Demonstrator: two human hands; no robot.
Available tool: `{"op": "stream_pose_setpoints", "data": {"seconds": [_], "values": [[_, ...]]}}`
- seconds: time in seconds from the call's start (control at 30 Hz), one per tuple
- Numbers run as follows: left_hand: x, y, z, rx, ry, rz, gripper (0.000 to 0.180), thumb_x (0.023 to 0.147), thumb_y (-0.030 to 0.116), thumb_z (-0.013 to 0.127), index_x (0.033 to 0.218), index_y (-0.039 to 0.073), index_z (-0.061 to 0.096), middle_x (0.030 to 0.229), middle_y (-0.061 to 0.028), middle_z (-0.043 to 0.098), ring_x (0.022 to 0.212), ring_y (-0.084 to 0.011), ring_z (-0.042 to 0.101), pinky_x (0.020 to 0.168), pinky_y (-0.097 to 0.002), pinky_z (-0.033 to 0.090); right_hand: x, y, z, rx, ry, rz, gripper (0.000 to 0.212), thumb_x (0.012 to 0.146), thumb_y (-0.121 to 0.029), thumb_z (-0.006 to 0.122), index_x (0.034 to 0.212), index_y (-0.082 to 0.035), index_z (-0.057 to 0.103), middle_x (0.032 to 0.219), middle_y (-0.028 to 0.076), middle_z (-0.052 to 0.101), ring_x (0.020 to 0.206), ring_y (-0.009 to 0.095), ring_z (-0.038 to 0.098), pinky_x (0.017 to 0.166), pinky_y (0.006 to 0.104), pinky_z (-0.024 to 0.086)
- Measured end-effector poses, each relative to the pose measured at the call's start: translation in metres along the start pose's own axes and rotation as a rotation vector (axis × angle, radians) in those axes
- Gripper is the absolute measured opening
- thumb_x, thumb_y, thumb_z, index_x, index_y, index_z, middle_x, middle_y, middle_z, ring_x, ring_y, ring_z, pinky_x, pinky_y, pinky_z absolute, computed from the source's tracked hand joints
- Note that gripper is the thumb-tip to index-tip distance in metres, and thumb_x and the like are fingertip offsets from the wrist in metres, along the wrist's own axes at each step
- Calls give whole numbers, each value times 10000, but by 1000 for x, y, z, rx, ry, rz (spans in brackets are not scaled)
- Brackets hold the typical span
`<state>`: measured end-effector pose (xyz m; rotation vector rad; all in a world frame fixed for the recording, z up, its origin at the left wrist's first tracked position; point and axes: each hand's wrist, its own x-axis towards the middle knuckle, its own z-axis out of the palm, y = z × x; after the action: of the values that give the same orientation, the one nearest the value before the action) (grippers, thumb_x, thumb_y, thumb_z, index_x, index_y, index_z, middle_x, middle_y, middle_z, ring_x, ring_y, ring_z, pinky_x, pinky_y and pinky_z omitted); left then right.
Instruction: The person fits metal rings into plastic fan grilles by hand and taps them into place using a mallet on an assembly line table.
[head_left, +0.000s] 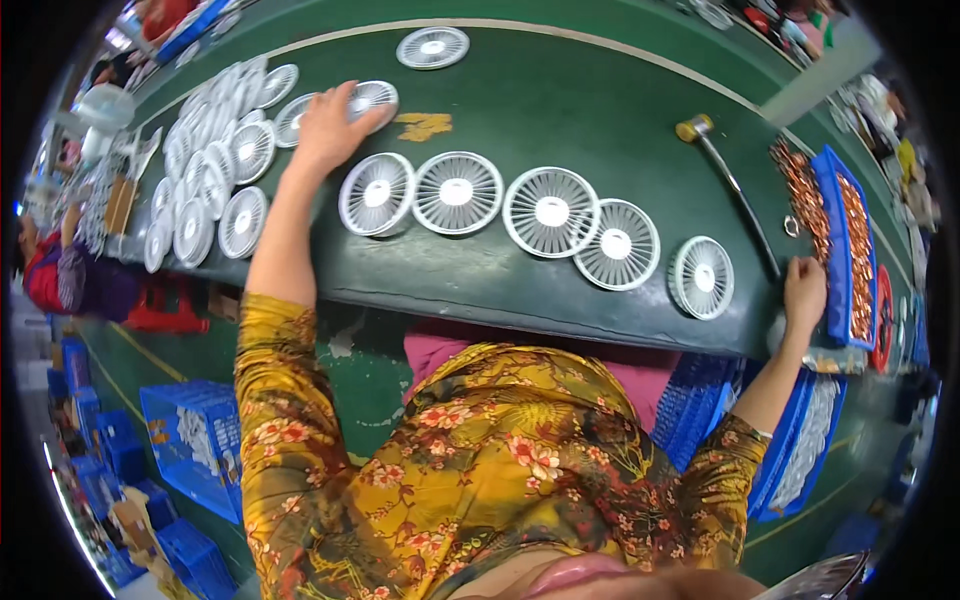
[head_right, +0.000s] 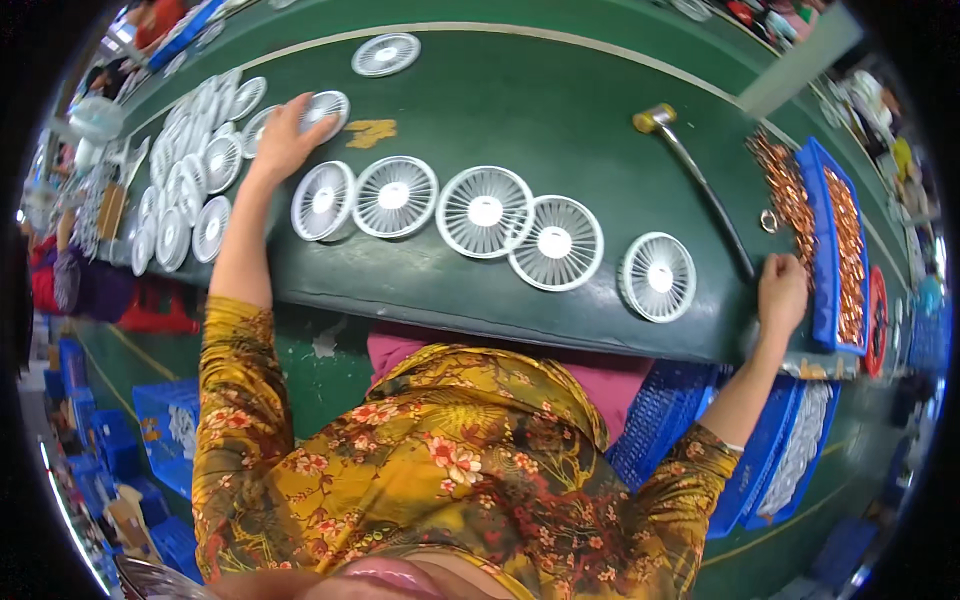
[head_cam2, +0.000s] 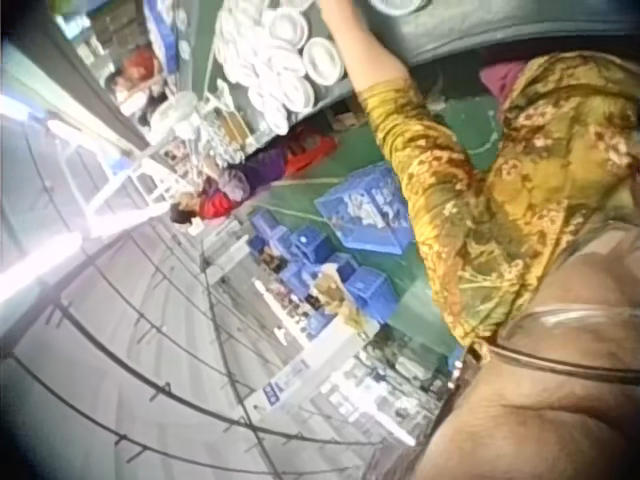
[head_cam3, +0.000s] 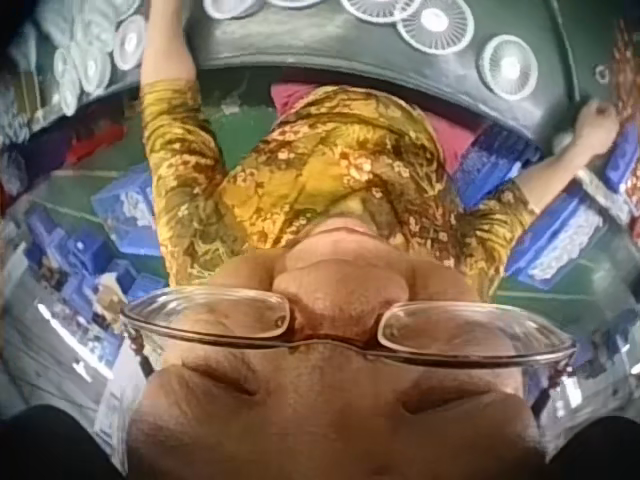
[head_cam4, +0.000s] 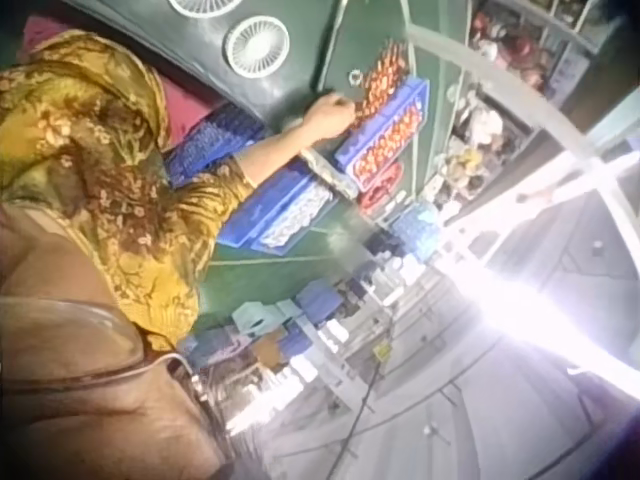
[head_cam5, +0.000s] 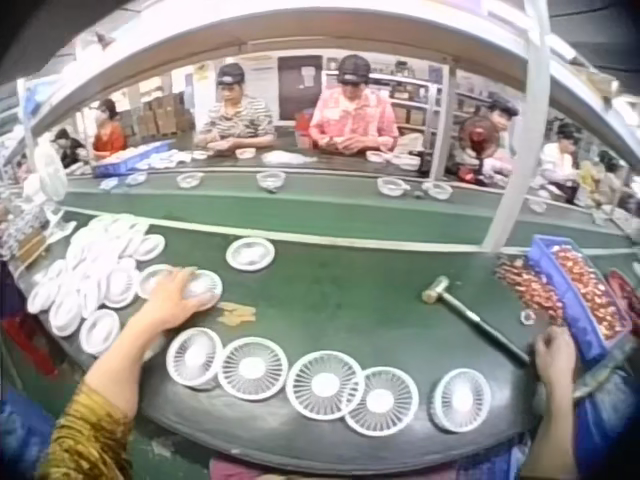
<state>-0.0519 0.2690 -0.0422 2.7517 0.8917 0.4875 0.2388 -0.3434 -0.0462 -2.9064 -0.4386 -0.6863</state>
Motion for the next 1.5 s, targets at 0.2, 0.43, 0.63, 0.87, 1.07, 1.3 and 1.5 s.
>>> {"op": "stream_pose_setpoints", "data": {"seconds": [0.2, 0.43, 0.63, 0.87, 1.07, 1.3, 1.5], "values": [[8, 12, -17, -94, 73, 107, 798, 669, 399, 808, 1322, 76, 483, 1189, -222, 591, 1132, -356, 546, 947, -451, 410, -22, -35, -12, 290, 160, 33, 211, 865, -261, 633, 873, -55, 677, 849, 153, 654, 777, 329, 640, 696, 394, 502], [6, -23, -16, -23, 286, 65, 524, 769, 270, 738, 1204, 27, 575, 1121, -213, 626, 1040, -318, 606, 903, -371, 448, -60, -111, -62, 770, 379, -130, 59, 798, -17, 693, 851, -10, 668, 800, 97, 657, 656, 155, 615, 589, 265, 490], [-52, 86, -53, -180, 514, -85, 335, 880, 319, 668, 959, -6, 658, 843, -138, 679, 770, -211, 633, 729, -327, 482, -84, -138, -75, 811, 448, -266, 142, 723, 32, 740, 816, -11, 641, 802, 106, 645, 668, 205, 627, 583, 282, 500], [-127, 194, -17, -961, 350, 103, 164, 989, 175, 513, 996, 20, 566, 893, -4, 545, 831, -90, 499, 729, -246, 426, -105, -185, -81, 927, 348, -502, 215, 650, -8, 787, 800, -44, 637, 782, 81, 631, 651, 225, 607, 550, 302, 487], [-155, 240, 9, -1427, -43, 52, 227, 1030, 222, 418, 951, 30, 511, 841, 30, 478, 778, -48, 413, 712, -201, 376, -111, -220, -89, 1075, 303, -588, 237, 630, -62, 808, 792, -65, 635, 767, 56, 617, 637, 211, 595, 531, 308, 463], [-162, 248, 12, -1439, -166, 91, 236, 1031, 227, 413, 1063, 12, 504, 921, 4, 516, 831, -59, 448, 757, -213, 402, -115, -241, -83, 1058, 272, -589, 178, 660, -25, 776, 758, -42, 629, 732, 67, 620, 617, 211, 590, 528, 301, 457], [-171, 249, 15, -1222, -83, 133, 198, 995, 166, 458, 1101, 0, 482, 911, -42, 533, 802, -100, 487, 716, -261, 428, -120, -251, -73, 1013, 204, -484, 124, 731, -34, 708, 751, -41, 586, 689, 76, 564, 580, 243, 557, 518, 339, 439]]}}
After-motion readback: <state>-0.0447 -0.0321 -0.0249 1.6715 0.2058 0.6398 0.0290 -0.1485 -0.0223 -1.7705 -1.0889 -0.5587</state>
